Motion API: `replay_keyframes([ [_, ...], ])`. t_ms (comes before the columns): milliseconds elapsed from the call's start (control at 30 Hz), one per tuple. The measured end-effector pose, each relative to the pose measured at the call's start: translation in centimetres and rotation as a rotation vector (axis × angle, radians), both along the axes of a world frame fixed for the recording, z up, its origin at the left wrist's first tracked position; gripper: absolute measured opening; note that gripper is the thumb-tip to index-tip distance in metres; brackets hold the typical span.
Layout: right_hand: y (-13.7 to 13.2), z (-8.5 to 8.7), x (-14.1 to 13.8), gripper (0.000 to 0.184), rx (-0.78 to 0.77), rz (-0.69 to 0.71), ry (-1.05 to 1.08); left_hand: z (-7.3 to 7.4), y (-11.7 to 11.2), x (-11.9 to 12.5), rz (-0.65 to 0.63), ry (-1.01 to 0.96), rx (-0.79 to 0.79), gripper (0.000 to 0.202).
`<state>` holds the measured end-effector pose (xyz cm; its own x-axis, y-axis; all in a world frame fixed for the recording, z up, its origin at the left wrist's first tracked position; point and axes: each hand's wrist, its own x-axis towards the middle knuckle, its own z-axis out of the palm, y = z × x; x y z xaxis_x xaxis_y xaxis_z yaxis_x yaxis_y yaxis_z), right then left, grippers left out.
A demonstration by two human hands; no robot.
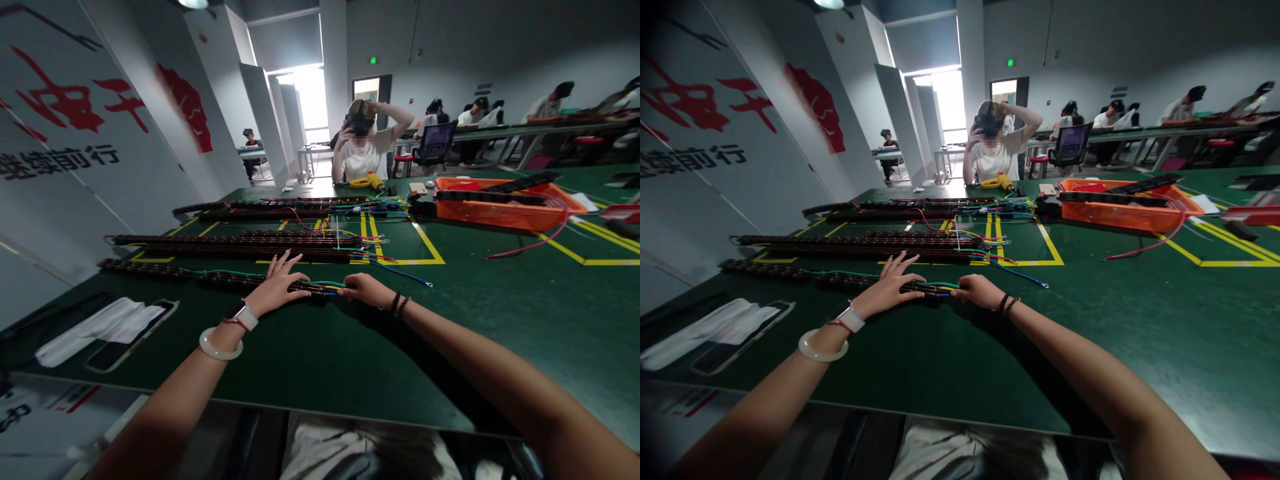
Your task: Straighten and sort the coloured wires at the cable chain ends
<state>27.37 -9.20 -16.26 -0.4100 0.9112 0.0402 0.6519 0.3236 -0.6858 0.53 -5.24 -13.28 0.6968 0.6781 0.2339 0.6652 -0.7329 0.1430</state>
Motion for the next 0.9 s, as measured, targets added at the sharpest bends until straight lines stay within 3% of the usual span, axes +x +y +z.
replay_keyframes([
  [133, 0.3, 0.0, -0.5, 0.033, 0.000, 0.028, -0.027, 0.8, -2.7, 0.8, 0.143, -0.148, 0.023, 0.060],
  [233, 0.6, 0.1, 0.1, 0.034, 0.032, 0.078, -0.080, 1.9, -5.9, 3.1, 0.175, -0.307, -0.021, 0.054],
  [300, 1.0, 0.1, 0.6, 0.032, 0.088, 0.073, -0.118, 2.8, -7.8, 5.1, 0.089, -0.389, -0.186, 0.041],
  [400, 1.3, -0.2, 1.5, 0.033, 0.078, 0.071, -0.148, 3.2, -9.4, 8.0, -0.126, -0.381, -0.645, 0.033],
  [467, 1.4, -0.5, 2.0, 0.038, 0.001, 0.104, -0.121, 2.7, -9.6, 9.8, -0.223, -0.346, -0.940, 0.037],
  [533, 1.4, -0.8, 2.2, 0.043, -0.063, 0.131, -0.076, 1.7, -9.3, 11.3, -0.254, -0.309, -1.121, 0.041],
  [700, 1.6, -1.2, 2.0, 0.044, -0.051, 0.144, -0.079, -1.0, -7.8, 13.3, -0.268, -0.343, -1.326, 0.049],
  [900, 1.3, -0.8, 1.6, 0.040, -0.081, 0.154, -0.051, -2.3, -6.8, 12.7, -0.268, -0.416, -1.502, 0.052],
])
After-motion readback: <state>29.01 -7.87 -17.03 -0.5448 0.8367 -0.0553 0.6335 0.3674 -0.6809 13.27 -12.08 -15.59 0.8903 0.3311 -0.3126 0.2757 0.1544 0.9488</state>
